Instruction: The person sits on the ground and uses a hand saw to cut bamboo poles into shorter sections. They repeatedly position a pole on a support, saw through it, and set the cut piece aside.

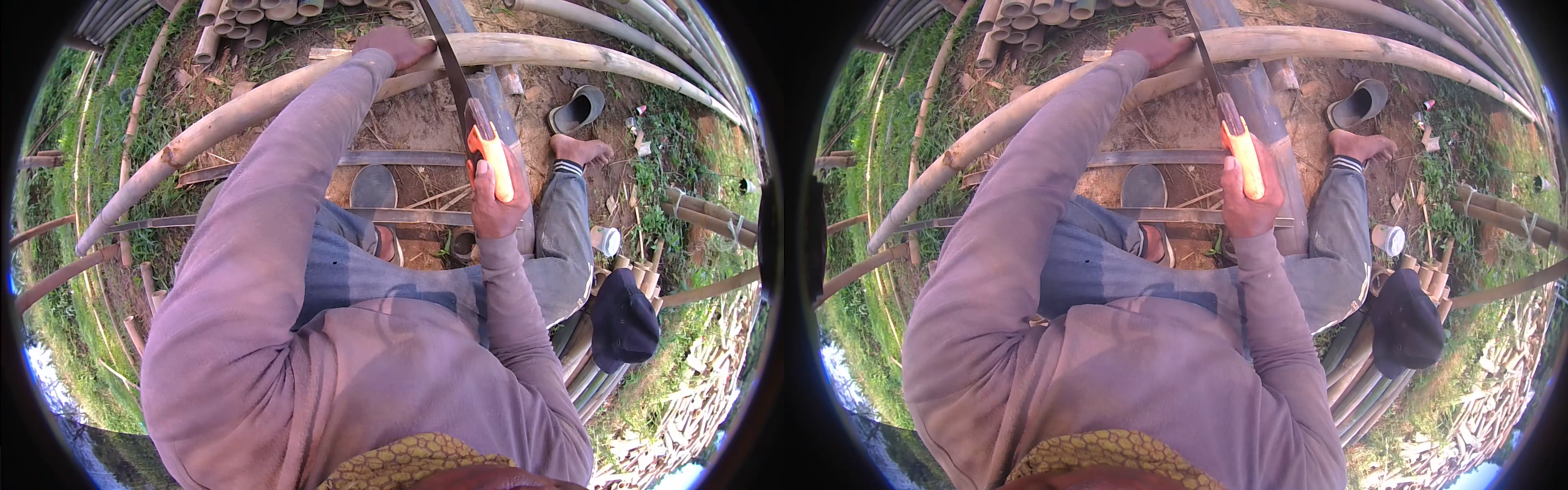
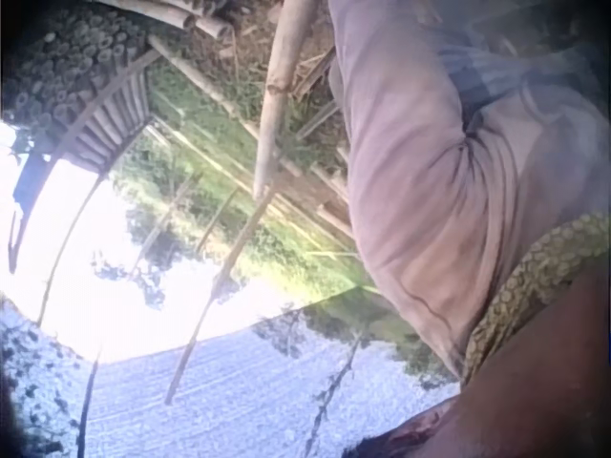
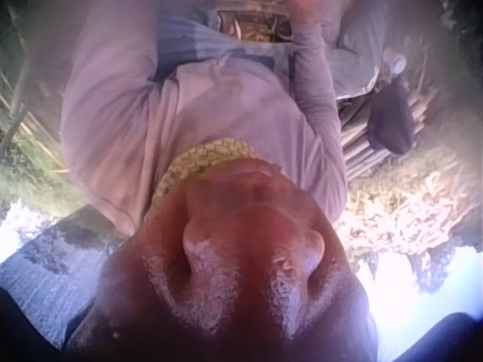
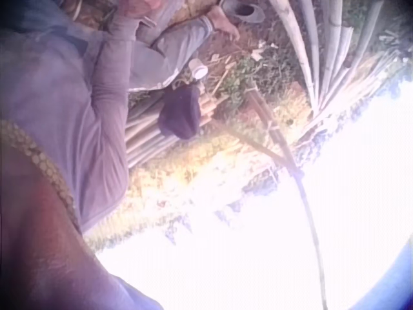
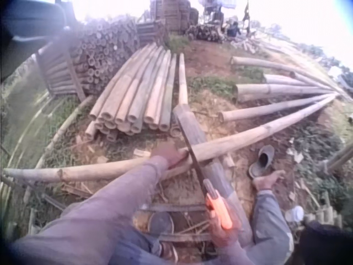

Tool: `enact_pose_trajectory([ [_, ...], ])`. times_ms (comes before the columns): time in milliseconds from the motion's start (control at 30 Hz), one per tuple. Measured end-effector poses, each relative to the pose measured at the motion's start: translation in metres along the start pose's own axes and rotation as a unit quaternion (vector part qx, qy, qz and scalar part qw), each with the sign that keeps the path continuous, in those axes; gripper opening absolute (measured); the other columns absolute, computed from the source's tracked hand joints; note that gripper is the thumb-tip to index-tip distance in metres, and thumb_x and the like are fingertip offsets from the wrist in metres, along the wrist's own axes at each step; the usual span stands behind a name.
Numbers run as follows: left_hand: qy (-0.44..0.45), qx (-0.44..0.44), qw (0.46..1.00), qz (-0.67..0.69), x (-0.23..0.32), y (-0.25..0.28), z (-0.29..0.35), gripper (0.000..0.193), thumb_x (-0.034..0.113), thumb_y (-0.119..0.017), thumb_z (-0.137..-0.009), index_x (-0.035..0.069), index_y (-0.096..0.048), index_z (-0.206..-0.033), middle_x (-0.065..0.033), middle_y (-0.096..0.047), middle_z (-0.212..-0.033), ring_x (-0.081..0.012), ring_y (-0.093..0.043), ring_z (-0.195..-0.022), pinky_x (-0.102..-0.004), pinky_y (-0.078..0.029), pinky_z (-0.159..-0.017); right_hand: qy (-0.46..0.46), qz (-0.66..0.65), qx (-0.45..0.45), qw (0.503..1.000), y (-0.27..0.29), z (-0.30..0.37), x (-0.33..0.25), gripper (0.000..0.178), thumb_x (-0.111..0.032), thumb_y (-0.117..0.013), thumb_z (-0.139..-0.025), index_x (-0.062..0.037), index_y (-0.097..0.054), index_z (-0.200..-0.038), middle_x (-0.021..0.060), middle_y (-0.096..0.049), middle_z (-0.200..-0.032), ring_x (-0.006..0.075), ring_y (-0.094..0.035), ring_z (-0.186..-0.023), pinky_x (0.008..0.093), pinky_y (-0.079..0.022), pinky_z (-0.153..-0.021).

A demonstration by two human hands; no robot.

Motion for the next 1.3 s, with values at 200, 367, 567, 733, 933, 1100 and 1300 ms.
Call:
enact_pose_trajectory([
  [200,-0.005,-0.002,1.000,0.014,-0.003,-0.009,0.004,0.077,0.073,-0.047,-0.093,0.013,-0.073,-0.133,-0.0146,-0.072,-0.137,-0.0332,-0.067,-0.129,-0.0499,-0.051,-0.108,-0.004,0.077,-0.034,0.996,0.058,0.085,-0.037,0.052,-0.015,-0.068,-0.104,0.0127,-0.053,-0.145,0.0236,-0.069,-0.135,0.0276,-0.070,-0.120,0.0389,-0.059,-0.100],
  [367,-0.009,-0.031,0.999,0.037,-0.003,-0.010,0.004,0.084,0.075,-0.049,-0.091,0.010,-0.067,-0.142,-0.0167,-0.067,-0.145,-0.0358,-0.062,-0.135,-0.0504,-0.046,-0.113,0.080,0.103,-0.010,0.991,-0.003,-0.001,-0.012,0.039,-0.007,-0.070,-0.101,0.0070,-0.063,-0.137,0.0166,-0.073,-0.125,0.0229,-0.071,-0.112,0.0353,-0.056,-0.099],
  [567,-0.138,-0.015,0.983,-0.119,-0.041,0.033,0.012,0.114,0.079,-0.068,-0.081,0.007,-0.035,-0.163,-0.0247,-0.049,-0.160,-0.0412,-0.051,-0.146,-0.0501,-0.042,-0.120,0.008,-0.011,-0.005,1.000,-0.021,-0.036,0.011,0.040,-0.012,-0.073,-0.101,0.0060,-0.065,-0.135,0.0174,-0.073,-0.126,0.0225,-0.071,-0.115,0.0344,-0.055,-0.101],
  [733,-0.099,0.057,0.973,-0.199,-0.133,0.042,0.082,0.104,0.066,-0.081,-0.076,0.013,-0.043,-0.157,-0.0204,-0.064,-0.141,-0.0394,-0.064,-0.128,-0.0508,-0.054,-0.105,0.005,-0.002,-0.006,1.000,-0.029,-0.038,-0.012,0.045,-0.018,-0.073,-0.103,0.0078,-0.062,-0.139,0.0195,-0.072,-0.130,0.0219,-0.069,-0.118,0.0344,-0.054,-0.102],
  [933,0.001,0.024,0.988,-0.151,-0.149,0.023,0.093,0.076,0.051,-0.085,-0.076,0.018,-0.057,-0.138,-0.0159,-0.076,-0.118,-0.0385,-0.073,-0.110,-0.0488,-0.058,-0.095,0.005,-0.004,-0.002,1.000,-0.035,-0.034,-0.007,0.048,-0.015,-0.071,-0.104,0.0081,-0.059,-0.144,0.0201,-0.071,-0.132,0.0219,-0.068,-0.120,0.0352,-0.055,-0.102],
  [1100,-0.002,0.027,0.990,-0.140,-0.150,0.026,0.098,0.069,0.049,-0.084,-0.076,0.017,-0.061,-0.132,-0.0166,-0.077,-0.115,-0.0384,-0.074,-0.110,-0.0500,-0.058,-0.095,0.036,0.091,-0.007,0.995,0.002,0.025,-0.034,0.047,-0.011,-0.068,-0.104,0.0095,-0.057,-0.145,0.0214,-0.070,-0.135,0.0240,-0.069,-0.121,0.0355,-0.055,-0.102],
  [1300,-0.017,0.038,0.991,-0.128,-0.155,0.019,0.098,0.069,0.046,-0.083,-0.075,0.018,-0.060,-0.134,-0.0172,-0.077,-0.113,-0.0402,-0.073,-0.108,-0.0506,-0.057,-0.094,0.041,0.074,-0.050,0.995,0.046,0.097,-0.046,0.055,-0.015,-0.066,-0.107,0.0116,-0.048,-0.151,0.0252,-0.063,-0.142,0.0313,-0.066,-0.127,0.0392,-0.063,-0.096],
])
Point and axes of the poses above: each hand's wrist, its own z-axis away from the middle knuckle, its own y-axis out of the back of the hand, x = y × z, the point moved 8 cm from there along -z, towards the middle knuckle
